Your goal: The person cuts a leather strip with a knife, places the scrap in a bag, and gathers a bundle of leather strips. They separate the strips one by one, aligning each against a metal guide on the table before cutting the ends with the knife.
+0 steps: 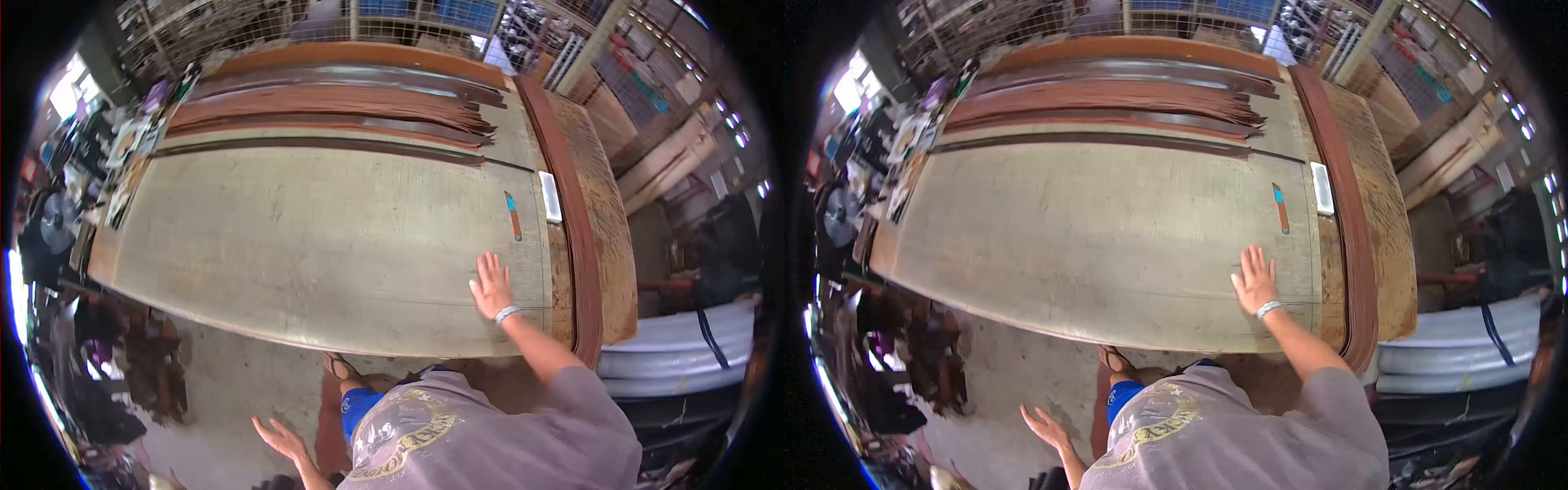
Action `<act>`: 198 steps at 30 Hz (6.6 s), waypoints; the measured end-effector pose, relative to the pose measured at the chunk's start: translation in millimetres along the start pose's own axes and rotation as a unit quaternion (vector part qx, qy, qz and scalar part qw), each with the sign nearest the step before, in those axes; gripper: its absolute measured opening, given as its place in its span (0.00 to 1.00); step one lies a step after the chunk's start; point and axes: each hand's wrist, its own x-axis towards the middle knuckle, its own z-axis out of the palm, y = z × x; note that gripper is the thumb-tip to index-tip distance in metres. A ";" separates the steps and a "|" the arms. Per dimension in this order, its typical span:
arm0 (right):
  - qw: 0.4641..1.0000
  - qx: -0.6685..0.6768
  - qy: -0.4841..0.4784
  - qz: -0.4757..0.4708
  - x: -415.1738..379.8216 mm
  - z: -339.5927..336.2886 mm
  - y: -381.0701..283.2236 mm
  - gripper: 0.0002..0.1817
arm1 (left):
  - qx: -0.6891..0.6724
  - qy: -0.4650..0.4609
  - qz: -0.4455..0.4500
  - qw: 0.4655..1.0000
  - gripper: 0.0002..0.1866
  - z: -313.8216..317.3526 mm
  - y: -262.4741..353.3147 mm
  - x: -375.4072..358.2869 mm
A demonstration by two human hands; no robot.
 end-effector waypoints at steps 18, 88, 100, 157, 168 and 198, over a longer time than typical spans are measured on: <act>0.996 0.006 -0.004 0.091 6.6 -27.8 -33.1 0.36 | 0.134 -0.231 0.446 0.854 0.33 289.1 380.5 219.7; 0.914 0.270 0.300 0.049 473.3 -87.2 160.0 0.17 | 0.045 -0.251 0.635 0.729 0.31 634.4 811.4 180.6; 0.976 0.003 0.206 0.071 581.7 -37.5 214.6 0.12 | 0.111 -0.254 0.590 0.758 0.45 635.9 825.1 180.6; 0.921 0.363 -0.056 -0.127 435.5 -197.0 126.9 0.12 | -0.544 -0.694 -0.034 0.470 0.17 524.1 817.7 202.7; 0.967 0.156 0.198 0.025 636.5 -43.1 241.6 0.12 | 0.097 -0.239 0.610 0.749 0.29 690.8 830.5 254.8; 0.962 0.161 0.213 0.050 651.2 -73.5 245.3 0.10 | 0.000 -0.215 0.614 0.759 0.22 672.6 832.5 242.4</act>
